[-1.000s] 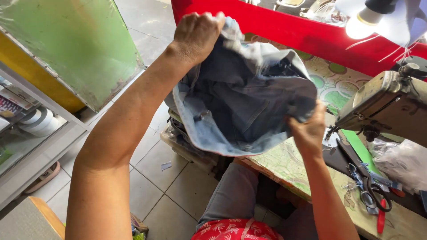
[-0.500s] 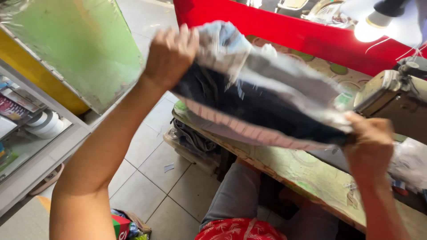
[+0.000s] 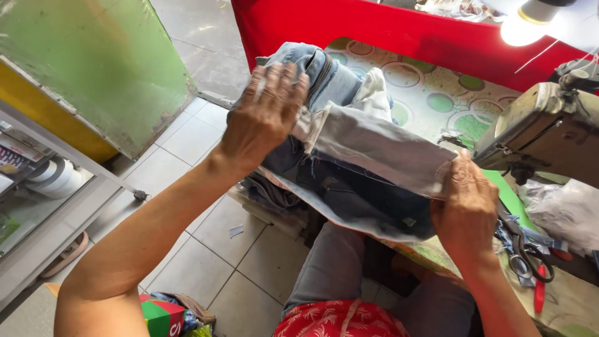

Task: Sewing denim fabric using an industrial sewing machine and trimming edges with scissors.

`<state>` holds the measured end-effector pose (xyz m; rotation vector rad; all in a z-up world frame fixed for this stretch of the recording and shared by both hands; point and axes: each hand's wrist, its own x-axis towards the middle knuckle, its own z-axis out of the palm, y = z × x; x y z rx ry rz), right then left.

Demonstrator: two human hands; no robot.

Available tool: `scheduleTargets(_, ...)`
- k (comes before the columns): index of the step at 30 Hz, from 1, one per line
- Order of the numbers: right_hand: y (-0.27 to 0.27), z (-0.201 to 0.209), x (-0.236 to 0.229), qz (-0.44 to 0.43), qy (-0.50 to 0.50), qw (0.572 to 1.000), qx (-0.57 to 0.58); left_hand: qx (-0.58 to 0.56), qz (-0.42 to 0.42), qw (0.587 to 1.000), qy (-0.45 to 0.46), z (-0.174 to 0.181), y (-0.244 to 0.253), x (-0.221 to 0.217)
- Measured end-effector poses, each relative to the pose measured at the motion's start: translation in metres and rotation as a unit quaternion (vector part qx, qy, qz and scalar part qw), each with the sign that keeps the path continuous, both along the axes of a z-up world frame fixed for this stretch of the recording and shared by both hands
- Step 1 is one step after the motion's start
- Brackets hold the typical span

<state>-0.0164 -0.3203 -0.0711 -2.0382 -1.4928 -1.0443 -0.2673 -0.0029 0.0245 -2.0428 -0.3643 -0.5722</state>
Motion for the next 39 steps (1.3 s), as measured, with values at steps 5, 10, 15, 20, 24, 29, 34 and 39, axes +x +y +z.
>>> scheduleTargets(5,0.013,-0.029,0.032,-0.020,-0.071,0.997,0.016,-0.004,-0.133,0.991,0.016,-0.017,0.023,0.015)
scheduleTargets(10,0.001,-0.045,0.069,-0.034,-0.058,0.998,-0.009,0.090,-0.133,0.985,-0.057,0.003,0.016,0.015)
scheduleTargets(15,-0.006,-0.065,0.082,-0.030,-0.045,0.998,-0.036,0.090,-0.138,0.985,-0.043,-0.004,0.009,0.009)
scheduleTargets(20,-0.008,-0.047,0.069,-0.007,0.004,0.999,-0.048,0.040,-0.138,0.989,-0.013,-0.015,0.005,0.012)
scheduleTargets(24,-0.006,-0.012,0.031,0.047,0.032,0.998,-0.013,-0.052,-0.145,0.988,-0.011,-0.015,-0.021,0.017)
scheduleTargets(29,-0.001,0.011,0.001,0.095,0.007,0.995,0.020,-0.021,-0.257,0.966,-0.021,-0.027,-0.042,0.034)
scheduleTargets(34,-0.002,-0.001,0.016,0.120,-0.027,0.992,0.004,-0.021,-0.278,0.960,0.006,-0.046,-0.023,0.035)
scheduleTargets(39,-0.013,-0.021,0.029,0.101,-0.047,0.994,-0.008,-0.010,-0.294,0.954,-0.056,-0.040,-0.036,0.023)
